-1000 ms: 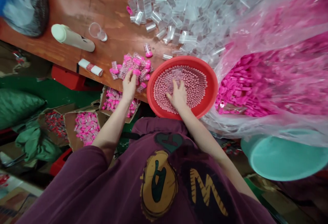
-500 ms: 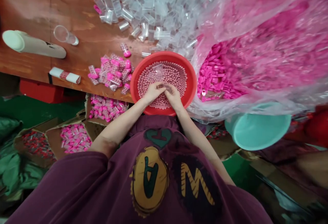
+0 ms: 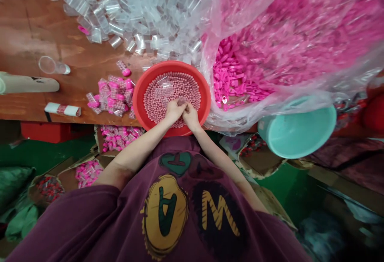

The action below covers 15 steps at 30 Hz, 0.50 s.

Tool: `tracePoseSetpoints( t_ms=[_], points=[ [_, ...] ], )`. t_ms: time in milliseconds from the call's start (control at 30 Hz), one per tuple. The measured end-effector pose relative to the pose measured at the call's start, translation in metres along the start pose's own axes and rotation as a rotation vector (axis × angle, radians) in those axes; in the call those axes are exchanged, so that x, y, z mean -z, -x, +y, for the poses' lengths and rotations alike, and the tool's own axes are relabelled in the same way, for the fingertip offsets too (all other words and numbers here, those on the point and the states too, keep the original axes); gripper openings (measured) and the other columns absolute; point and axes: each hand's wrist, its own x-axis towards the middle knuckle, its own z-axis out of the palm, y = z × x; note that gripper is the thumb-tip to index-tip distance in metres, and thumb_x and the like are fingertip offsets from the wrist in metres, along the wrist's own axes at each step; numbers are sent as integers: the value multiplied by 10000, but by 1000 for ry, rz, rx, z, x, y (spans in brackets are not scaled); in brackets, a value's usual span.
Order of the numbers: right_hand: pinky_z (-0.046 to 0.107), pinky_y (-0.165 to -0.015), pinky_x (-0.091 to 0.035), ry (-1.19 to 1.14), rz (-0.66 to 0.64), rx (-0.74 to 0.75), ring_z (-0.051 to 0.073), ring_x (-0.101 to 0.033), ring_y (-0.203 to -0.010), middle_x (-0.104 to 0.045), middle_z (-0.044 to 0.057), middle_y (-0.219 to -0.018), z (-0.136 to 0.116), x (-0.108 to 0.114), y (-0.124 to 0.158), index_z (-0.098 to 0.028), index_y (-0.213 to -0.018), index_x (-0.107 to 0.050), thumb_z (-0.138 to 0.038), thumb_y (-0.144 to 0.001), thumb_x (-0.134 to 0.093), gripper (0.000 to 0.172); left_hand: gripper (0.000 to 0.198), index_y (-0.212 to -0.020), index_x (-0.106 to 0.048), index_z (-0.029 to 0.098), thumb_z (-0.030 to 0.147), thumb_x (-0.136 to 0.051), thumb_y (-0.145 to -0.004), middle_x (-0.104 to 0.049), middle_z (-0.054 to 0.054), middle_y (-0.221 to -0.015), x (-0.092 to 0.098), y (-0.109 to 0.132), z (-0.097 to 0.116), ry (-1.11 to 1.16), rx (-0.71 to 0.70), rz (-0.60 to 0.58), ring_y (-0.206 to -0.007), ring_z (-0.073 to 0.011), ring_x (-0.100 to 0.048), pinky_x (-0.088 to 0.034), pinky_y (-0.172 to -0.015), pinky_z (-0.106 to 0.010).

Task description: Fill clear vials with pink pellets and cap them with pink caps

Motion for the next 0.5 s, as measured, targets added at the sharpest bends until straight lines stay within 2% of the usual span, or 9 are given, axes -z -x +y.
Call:
tracePoseSetpoints(
  t_ms=[100,167,267,333,367,433,500],
  points=[
    [436,-851,-672,28,-24,8,248,-771,-818,-778,22,-843,-3,11,12,-214,-1332,-684,-410,-901,-693,474,79,-780,-694,176,186,-704,-858,-730,-81,-782,10,-6,-1,-167,-2,-18,-886,-266,-732,-559,-887,-350],
    [410,-787,-665,55,8,28,237,-753,-765,-772,26,-843,-4,32,20,-223,-1300,-709,-465,-932,-661,443,51,-801,-690,173,130,-718,-808,-750,-122,-880,14,-9,-1,-266,-10,-39,-1014,-315,-739,-553,-986,-398],
    [421,-927,-640,147,203,61,245,-751,-935,-778,76,-990,1,86,19,-229,-1199,-726,-497,-1015,-504,394,137,-876,-705,121,34,-656,-782,-750,-230,-1090,3,-13,4,-367,-17,-75,-1180,-393,-712,-516,-1099,-494],
    [477,-1022,-602,281,397,57,268,-723,-1010,-765,110,-1041,8,127,7,-209,-1173,-707,-429,-1032,-421,388,200,-946,-707,77,-3,-597,-799,-727,-277,-1164,-14,-18,10,-395,-19,-94,-1238,-417,-691,-498,-1128,-528],
    [524,-1073,-569,333,453,44,288,-705,-1047,-759,136,-1066,13,145,-1,-194,-1158,-701,-385,-1027,-407,375,227,-985,-703,62,-12,-580,-809,-718,-284,-1185,-23,-21,14,-397,-25,-102,-1254,-418,-684,-495,-1135,-529],
    [593,-1150,-499,435,497,23,324,-671,-1128,-752,179,-1120,23,171,-18,-179,-1101,-708,-310,-977,-456,310,264,-1049,-693,55,-16,-582,-820,-701,-281,-1235,-38,-28,19,-380,-49,-109,-1268,-406,-677,-493,-1143,-513],
    [637,-1188,-449,513,483,7,356,-644,-1190,-748,211,-1157,32,180,-34,-165,-1070,-721,-279,-910,-540,266,260,-1066,-689,77,6,-623,-825,-692,-264,-1270,-45,-33,21,-344,-87,-107,-1262,-388,-675,-489,-1151,-491]
  ],
)
